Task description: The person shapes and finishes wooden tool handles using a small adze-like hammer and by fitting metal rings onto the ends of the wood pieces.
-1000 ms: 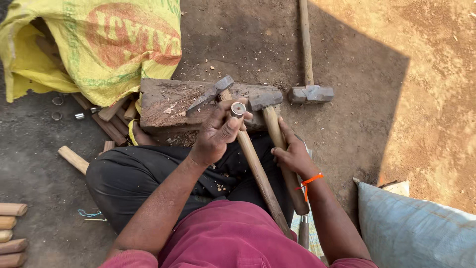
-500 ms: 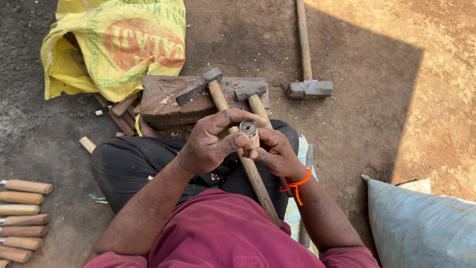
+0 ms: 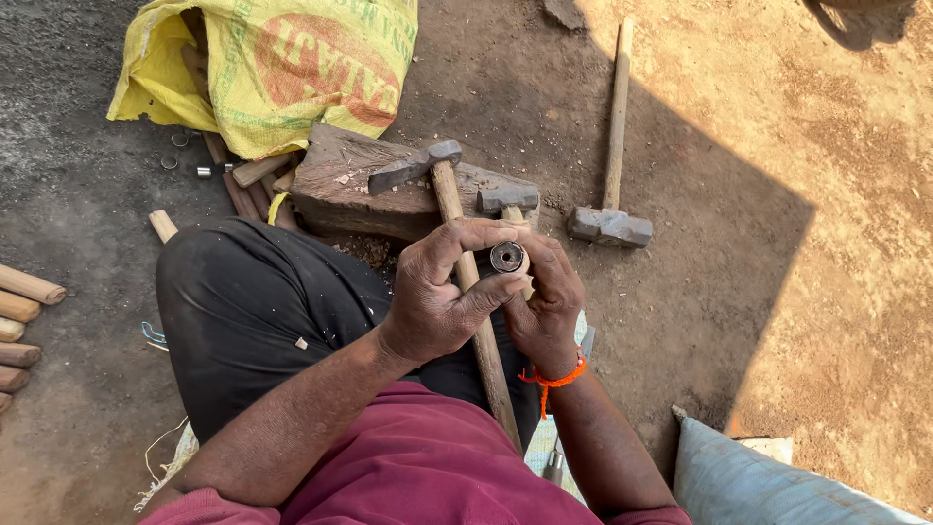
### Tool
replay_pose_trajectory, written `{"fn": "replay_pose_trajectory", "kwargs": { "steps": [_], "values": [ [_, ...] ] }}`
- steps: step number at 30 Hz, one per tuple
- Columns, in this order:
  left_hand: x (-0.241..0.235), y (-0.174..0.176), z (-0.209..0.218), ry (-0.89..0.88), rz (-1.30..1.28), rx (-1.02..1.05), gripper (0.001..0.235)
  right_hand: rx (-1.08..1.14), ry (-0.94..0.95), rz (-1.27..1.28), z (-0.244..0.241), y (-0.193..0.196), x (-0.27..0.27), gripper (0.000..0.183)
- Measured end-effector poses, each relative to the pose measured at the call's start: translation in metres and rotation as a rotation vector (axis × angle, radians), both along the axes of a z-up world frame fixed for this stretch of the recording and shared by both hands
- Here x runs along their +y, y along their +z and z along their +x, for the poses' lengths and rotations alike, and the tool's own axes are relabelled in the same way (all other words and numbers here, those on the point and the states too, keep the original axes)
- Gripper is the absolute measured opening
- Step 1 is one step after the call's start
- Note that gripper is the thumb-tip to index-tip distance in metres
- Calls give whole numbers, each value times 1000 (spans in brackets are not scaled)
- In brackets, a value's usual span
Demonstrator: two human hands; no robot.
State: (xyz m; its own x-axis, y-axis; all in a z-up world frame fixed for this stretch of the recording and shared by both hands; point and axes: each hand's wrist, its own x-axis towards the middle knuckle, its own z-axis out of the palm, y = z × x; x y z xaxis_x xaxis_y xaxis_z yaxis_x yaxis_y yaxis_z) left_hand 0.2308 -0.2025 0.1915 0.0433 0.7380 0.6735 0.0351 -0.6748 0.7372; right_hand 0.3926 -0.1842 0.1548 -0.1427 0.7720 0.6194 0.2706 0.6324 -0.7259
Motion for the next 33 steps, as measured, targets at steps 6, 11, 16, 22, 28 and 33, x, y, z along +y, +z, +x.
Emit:
{"fn": "replay_pose_trajectory", "kwargs": {
  "steps": [6,11,16,22,28,33],
  "values": [
    [7,3,-11,20,25,56,42,22,140,-117,-5,-11,3,35],
    [11,6,-55,-39,90,95,41,-19,198,-32,-34,-14,13,15],
    [28,-18,-93,125,155,131,37,68,264,-280,-73,-26,25,11],
    [142,-81,-116,445,267,135,47,-85,175,-483,-99,-44,46,60],
    [202,-162,-172,463,-158,128,45,-607,54,-580,-146,-71,63,60],
    [206,-189,-178,299,-326,157,32,-844,36,-282,-162,-87,73,56]
  ]
}}
